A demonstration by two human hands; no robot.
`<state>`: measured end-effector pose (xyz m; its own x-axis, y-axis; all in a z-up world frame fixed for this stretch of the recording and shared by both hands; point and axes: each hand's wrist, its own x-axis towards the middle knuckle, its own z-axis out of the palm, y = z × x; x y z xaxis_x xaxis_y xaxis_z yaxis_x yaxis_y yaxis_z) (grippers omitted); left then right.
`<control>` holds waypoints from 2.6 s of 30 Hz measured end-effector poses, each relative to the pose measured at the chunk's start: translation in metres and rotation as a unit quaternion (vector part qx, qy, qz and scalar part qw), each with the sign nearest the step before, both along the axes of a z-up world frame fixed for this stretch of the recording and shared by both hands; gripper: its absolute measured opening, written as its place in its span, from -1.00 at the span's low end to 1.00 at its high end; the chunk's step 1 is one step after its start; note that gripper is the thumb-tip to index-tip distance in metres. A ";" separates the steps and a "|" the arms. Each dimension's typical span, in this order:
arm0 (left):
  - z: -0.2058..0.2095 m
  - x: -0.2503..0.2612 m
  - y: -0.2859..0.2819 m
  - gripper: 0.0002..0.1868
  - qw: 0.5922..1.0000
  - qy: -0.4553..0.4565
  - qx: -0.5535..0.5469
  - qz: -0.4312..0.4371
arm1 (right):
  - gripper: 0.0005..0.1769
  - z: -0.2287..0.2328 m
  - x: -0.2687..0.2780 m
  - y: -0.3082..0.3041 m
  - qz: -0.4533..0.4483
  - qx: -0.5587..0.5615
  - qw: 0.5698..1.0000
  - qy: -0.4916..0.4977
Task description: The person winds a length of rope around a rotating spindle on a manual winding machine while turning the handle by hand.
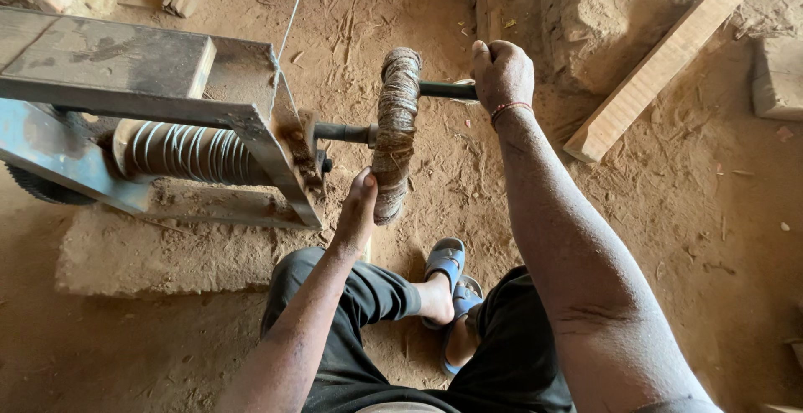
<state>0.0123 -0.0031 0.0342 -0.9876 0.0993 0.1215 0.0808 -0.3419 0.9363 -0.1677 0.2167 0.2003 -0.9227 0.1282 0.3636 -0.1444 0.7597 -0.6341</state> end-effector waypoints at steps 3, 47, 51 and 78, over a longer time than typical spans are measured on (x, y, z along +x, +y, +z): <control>0.008 0.003 0.000 0.11 1.000 0.003 0.015 -0.012 | -0.57 0.001 -0.005 -0.001 -0.015 0.010 1.000 -0.015; 0.005 0.017 -0.009 -0.21 0.977 0.038 -0.210 0.022 | -0.58 -0.050 -0.095 0.007 -0.013 0.010 1.000 -0.004; 0.005 0.015 0.000 -0.11 0.989 0.009 -0.146 0.030 | -0.57 -0.060 -0.106 0.009 -0.013 0.034 0.999 -0.008; 0.056 -0.003 0.008 -0.28 0.979 -0.024 -0.187 0.076 | -0.69 -0.129 -0.059 -0.006 0.090 0.264 0.946 0.163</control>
